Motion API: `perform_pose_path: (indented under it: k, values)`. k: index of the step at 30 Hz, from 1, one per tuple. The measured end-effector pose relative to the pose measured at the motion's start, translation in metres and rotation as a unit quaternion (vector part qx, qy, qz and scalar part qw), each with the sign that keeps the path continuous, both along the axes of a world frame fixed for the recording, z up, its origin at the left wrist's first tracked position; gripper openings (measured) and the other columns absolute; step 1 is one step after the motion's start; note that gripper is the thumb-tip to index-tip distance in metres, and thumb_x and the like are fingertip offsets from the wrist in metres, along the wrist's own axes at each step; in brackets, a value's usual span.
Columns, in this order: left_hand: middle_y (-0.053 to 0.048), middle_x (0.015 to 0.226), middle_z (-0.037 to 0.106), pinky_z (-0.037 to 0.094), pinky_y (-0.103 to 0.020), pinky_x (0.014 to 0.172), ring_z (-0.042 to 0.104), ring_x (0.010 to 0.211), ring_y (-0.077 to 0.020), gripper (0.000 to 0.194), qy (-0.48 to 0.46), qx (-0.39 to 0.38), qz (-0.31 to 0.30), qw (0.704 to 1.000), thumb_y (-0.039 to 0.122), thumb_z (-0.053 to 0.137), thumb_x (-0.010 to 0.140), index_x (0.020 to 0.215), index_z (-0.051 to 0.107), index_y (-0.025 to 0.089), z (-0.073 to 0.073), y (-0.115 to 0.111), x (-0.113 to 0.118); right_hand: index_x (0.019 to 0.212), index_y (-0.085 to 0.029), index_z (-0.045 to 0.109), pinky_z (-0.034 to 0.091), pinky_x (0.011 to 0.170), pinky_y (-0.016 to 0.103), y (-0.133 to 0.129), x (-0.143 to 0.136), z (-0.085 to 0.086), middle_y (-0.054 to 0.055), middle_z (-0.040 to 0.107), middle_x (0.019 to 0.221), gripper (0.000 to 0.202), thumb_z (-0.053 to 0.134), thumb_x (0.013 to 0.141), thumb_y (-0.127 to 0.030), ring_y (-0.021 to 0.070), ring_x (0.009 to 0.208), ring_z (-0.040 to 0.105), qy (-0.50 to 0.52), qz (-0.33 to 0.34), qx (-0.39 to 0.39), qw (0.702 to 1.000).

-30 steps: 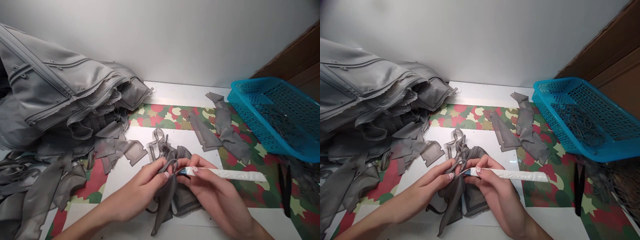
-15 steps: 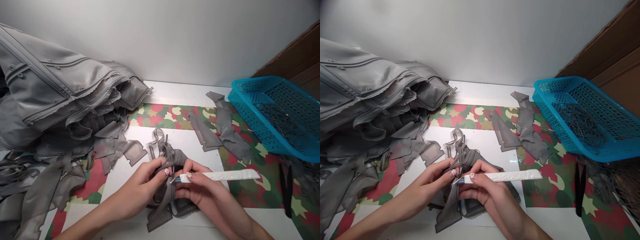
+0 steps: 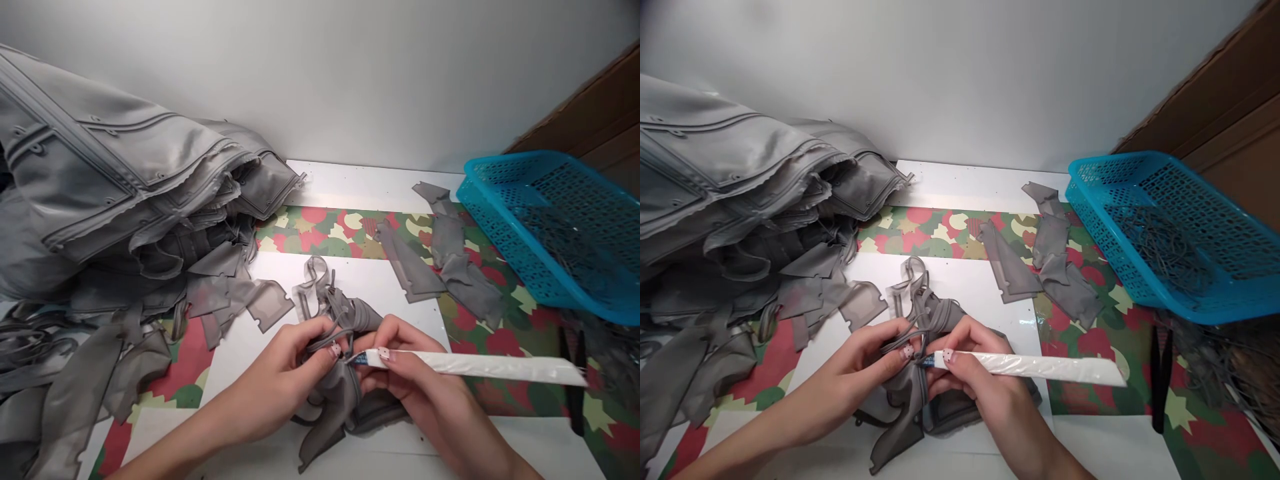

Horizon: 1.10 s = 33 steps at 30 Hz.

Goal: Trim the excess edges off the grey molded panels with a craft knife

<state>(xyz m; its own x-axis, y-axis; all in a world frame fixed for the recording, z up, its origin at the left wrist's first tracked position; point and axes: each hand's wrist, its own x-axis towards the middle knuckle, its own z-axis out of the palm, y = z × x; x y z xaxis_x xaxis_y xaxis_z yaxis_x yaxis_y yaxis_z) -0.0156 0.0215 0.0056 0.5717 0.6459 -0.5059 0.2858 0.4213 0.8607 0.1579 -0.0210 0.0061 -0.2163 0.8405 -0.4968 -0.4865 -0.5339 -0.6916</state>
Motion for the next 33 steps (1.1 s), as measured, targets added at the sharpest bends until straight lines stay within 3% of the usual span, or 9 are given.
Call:
perform_pose_path:
  k: [12,19,26,33]
  values:
    - [0.004,0.069,0.033,0.025,-0.021,0.053,0.028,0.062,-0.0100,0.018,-0.009,0.004,-0.023,1.000,0.033,0.040,0.088,0.078,0.045,0.019,0.005,0.004,0.003,0.069,-0.020,0.052,0.045,0.065,0.027,-0.002,0.001,-0.003,0.003,0.066,0.088,0.016,0.058,0.079,-0.031,0.0149,0.073,0.059,-0.111,0.006,0.060,0.992]
    - [0.003,0.073,0.044,0.032,-0.020,0.063,0.039,0.070,-0.0126,0.021,0.055,0.095,-0.019,0.994,0.035,0.036,0.088,0.075,0.044,0.021,0.006,0.000,0.000,0.072,-0.021,0.053,0.044,0.063,0.024,-0.005,0.003,0.000,0.002,0.065,0.093,0.014,0.053,0.083,-0.029,0.0134,0.070,0.058,-0.226,0.038,0.101,0.968]
    - [0.004,0.066,0.039,0.030,-0.021,0.057,0.037,0.063,-0.0120,0.023,0.107,0.158,-0.084,0.978,0.037,0.035,0.088,0.074,0.041,0.020,0.005,-0.001,0.001,0.071,-0.020,0.049,0.046,0.064,0.021,-0.005,0.002,0.006,0.001,0.064,0.091,0.018,0.049,0.086,-0.030,0.0116,0.069,0.059,-0.227,0.066,0.118,0.965]
    - [0.005,0.063,0.032,0.026,-0.022,0.056,0.032,0.061,-0.0107,0.031,0.131,0.149,-0.116,0.973,0.038,0.028,0.091,0.068,0.037,0.019,0.004,0.002,0.003,0.075,-0.021,0.048,0.046,0.070,0.018,-0.005,0.003,0.002,0.000,0.063,0.098,0.016,0.047,0.087,-0.031,0.0102,0.078,0.061,-0.243,0.069,0.131,0.959]
